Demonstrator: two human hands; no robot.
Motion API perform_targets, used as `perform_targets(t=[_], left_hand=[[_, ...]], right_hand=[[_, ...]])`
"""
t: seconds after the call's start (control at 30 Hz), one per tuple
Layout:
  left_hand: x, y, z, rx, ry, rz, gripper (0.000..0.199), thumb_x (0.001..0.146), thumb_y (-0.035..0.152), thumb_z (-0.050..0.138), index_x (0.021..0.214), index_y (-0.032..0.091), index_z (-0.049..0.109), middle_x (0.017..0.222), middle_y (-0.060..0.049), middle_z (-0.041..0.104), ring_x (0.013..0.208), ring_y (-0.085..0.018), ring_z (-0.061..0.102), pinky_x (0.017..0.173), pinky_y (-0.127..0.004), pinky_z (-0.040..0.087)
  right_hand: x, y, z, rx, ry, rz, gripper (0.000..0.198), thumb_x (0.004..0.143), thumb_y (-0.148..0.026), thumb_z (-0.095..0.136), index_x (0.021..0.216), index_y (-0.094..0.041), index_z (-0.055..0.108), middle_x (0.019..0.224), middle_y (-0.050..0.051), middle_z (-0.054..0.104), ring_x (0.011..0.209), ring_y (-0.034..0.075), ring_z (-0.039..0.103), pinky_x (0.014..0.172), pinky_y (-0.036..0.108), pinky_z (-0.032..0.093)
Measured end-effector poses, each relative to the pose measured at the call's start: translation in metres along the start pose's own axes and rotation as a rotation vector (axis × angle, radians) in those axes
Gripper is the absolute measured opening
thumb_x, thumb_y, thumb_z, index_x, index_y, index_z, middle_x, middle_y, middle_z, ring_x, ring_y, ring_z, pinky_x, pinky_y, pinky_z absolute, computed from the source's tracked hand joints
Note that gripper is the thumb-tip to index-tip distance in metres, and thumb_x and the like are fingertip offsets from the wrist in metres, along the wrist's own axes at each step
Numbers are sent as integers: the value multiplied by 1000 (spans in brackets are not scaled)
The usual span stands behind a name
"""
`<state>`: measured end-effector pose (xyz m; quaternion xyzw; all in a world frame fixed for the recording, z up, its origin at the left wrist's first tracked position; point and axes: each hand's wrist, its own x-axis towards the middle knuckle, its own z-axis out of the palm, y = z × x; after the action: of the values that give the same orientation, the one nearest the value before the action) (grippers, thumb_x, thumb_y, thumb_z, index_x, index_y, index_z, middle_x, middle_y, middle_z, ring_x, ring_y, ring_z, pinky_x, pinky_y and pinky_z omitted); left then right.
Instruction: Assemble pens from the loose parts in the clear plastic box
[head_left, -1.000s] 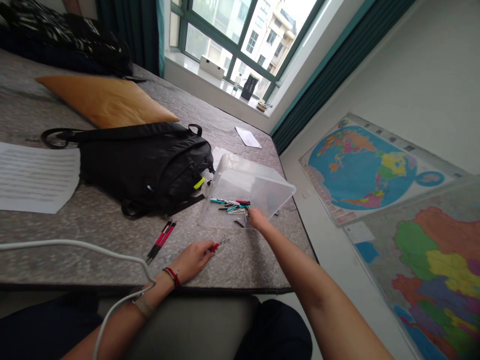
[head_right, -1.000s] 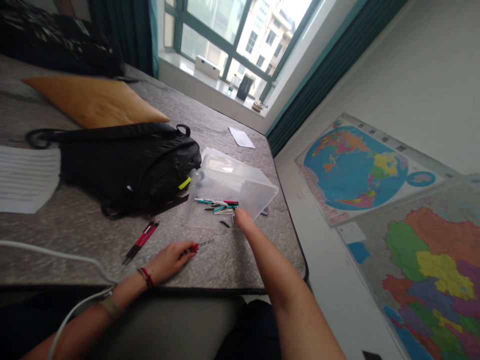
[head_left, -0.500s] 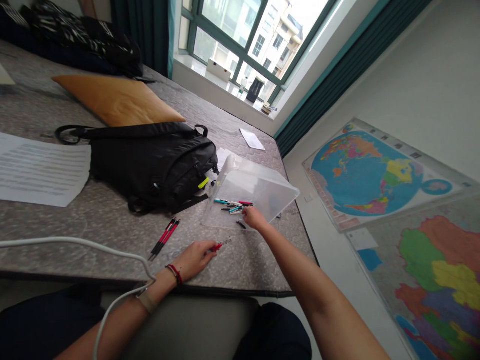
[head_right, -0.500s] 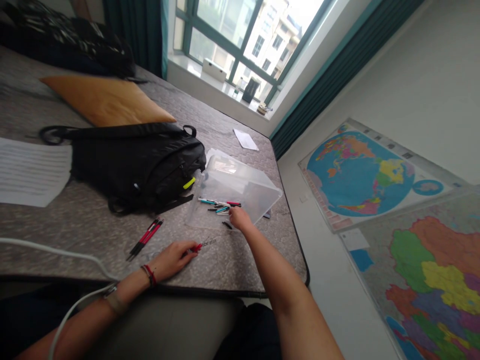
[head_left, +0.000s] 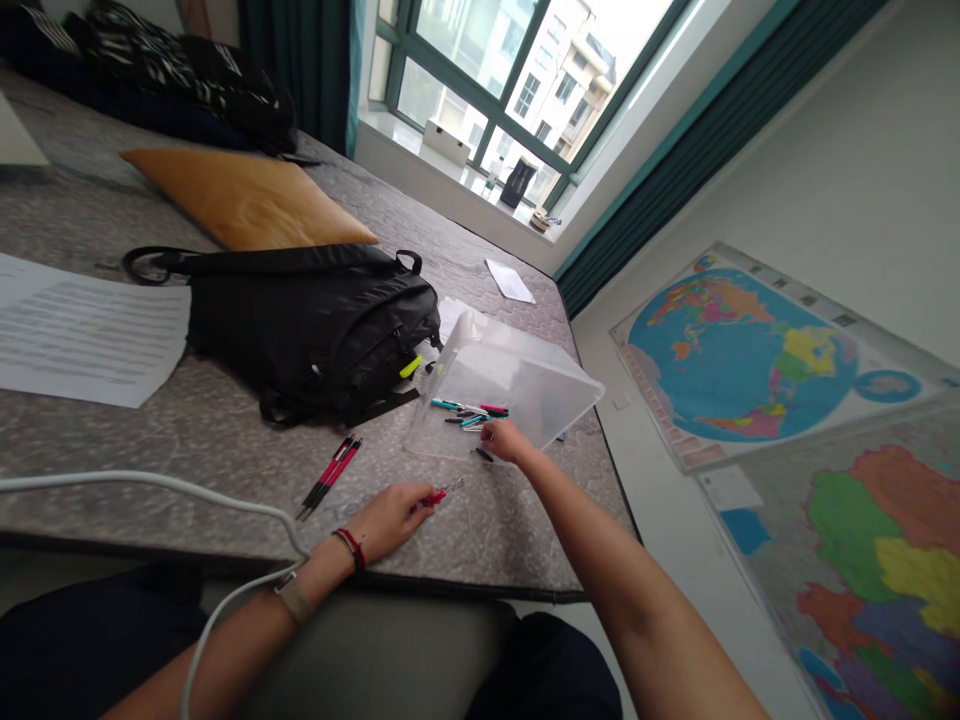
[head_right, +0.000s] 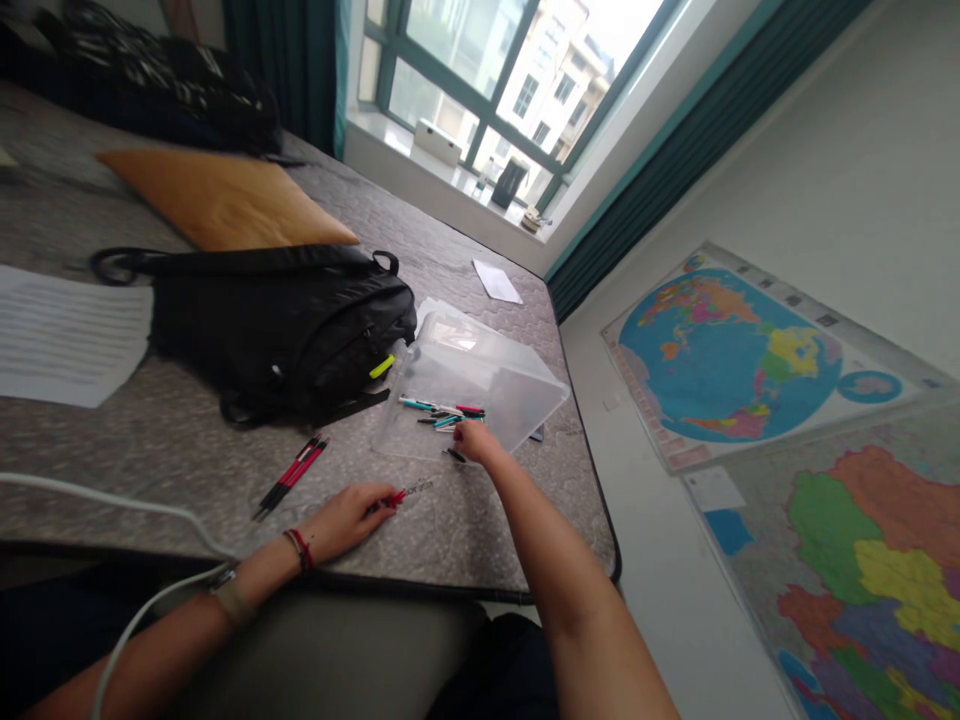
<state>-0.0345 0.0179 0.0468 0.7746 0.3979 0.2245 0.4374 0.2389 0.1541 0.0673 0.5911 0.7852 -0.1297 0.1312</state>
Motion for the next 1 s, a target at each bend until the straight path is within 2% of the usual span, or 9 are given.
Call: perform_targets(t=[0.2, 0.33, 0.47, 0.57, 0.77, 0.83, 1.0], left_hand=[[0, 0, 1, -17, -6, -5, 21, 93, 33, 46, 92, 22, 64, 88, -3, 69, 85, -19, 63, 77, -27, 43], [0, 0, 0, -12, -7, 1, 22, 92, 33, 45, 92, 22, 64, 89, -3, 69, 86, -19, 63, 76, -28, 43], [2, 0, 0, -6, -6, -6, 22, 93, 33, 46, 93, 22, 65, 89, -3, 69, 85, -19, 63, 76, -27, 43], [3, 0, 1, -12, -10, -10, 22, 93, 34, 45, 92, 22, 64, 88, -3, 69, 85, -19, 63, 76, -27, 42], [2, -1, 2, -25, 3, -9, 22, 93, 35, 46, 92, 22, 64, 88, -3, 69, 83, -18, 63, 74, -26, 41], [2, -1, 2, -13, 0, -13, 23, 94, 36, 46, 90, 22, 64, 86, -3, 68, 82, -18, 63, 73, -26, 41], [3, -1, 2, 5, -3, -25, 24, 94, 37, 46, 94, 23, 65, 89, -3, 69, 86, -19, 63, 76, -27, 43]], right_hand=[[-5, 9, -6, 27, 38, 29, 9, 79, -17, 66, 84, -18, 74, 87, 4, 74, 80, 17, 64, 71, 21, 42], [-4, 28, -25, 33, 164, 146, 20, 88, -18, 55, 97, -17, 73, 97, 7, 74, 86, 18, 64, 76, 23, 42], [-3, 40, -35, 35, 206, 224, 19, 87, -18, 56, 96, -17, 73, 97, 9, 74, 87, 18, 64, 77, 24, 42], [1, 38, -30, 46, 184, 251, 17, 85, -18, 59, 94, -18, 74, 94, 7, 74, 85, 18, 65, 75, 23, 43], [12, 31, -5, 96, 65, 356, 8, 77, -19, 70, 82, -17, 75, 80, 6, 74, 75, 20, 66, 70, 25, 46], [15, 31, 1, 124, 29, 392, 11, 74, -21, 74, 83, -15, 75, 78, 7, 73, 75, 21, 67, 69, 26, 47], [17, 31, 5, 167, -32, 470, 8, 73, -14, 70, 79, -13, 74, 72, 9, 72, 76, 22, 67, 69, 25, 48]])
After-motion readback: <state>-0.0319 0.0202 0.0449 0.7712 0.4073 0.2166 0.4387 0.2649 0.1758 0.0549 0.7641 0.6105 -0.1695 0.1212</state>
